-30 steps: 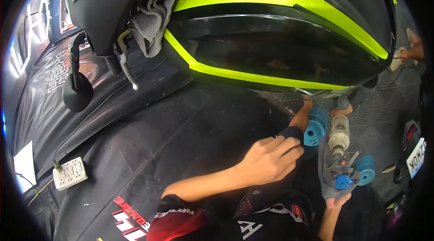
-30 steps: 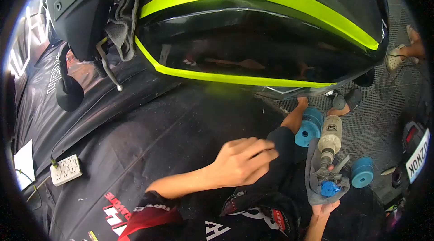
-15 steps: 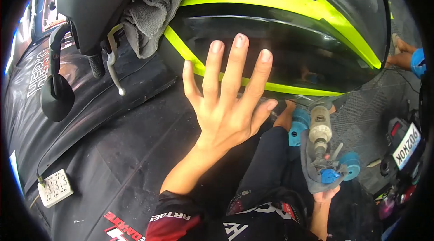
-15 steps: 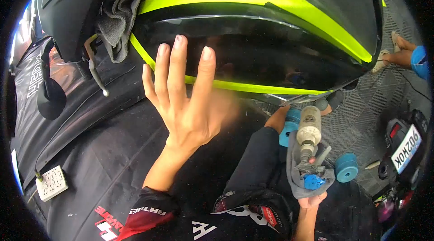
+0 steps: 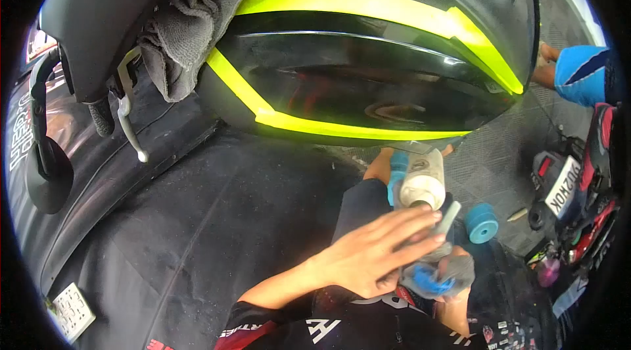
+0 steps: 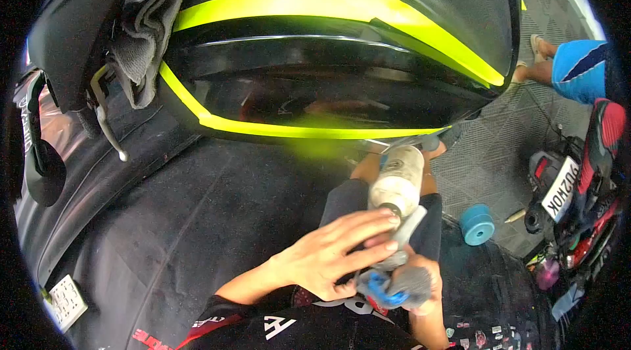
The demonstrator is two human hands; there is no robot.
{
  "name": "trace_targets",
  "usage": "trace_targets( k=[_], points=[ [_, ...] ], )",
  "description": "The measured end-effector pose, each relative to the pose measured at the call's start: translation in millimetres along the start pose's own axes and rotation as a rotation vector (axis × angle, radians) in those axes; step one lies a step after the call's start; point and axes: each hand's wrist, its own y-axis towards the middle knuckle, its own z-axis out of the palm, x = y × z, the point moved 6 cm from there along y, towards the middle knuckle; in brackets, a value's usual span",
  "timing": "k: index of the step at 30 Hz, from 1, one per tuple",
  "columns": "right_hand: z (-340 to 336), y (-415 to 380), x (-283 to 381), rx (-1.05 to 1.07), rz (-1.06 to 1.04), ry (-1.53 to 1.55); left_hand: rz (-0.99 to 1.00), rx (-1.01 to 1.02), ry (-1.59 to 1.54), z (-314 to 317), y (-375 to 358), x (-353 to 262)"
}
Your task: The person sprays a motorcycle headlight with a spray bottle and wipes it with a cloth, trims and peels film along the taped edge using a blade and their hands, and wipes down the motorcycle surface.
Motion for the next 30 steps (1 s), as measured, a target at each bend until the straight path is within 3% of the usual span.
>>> trace_targets(
  k=[4,6,10,14,20,23,26,28,30],
  points=[
    [39,37,43,0.023,0.144,-0.409,0.163,-0.084,-0.027,-15,20,-9],
    [20,38,52,0.01,0.12,-0.277,0.257,-0.107,0.028,-28,34,-14],
    [20,51,66,-0.021,0.101,-0.087,0.049,0.002,-0.081,-40,37,-14],
    [51,56,64,-0.128,0.117,0.002,0.246,-0.158,-0.215,-59,18,-12],
    [54,53,62,-0.106,0.154,-0.121,0.338,-0.141,0.049,-67,23,3],
    [54,58,66,-0.106,0.152,-0.156,0.095,-0.062,0.027,-69,33,12],
    [49,68,73,-0.217,0.134,-0.065,-0.016,-0.208,0.086,-88,33,-3],
    [52,88,91,-0.13,-0.033,-0.15,-0.076,-0.349,0.143,-106,29,-21],
    [48,98,112,-0.191,-0.25,-0.511,-0.152,-0.434,0.185,-119,28,-30]
  ],
)
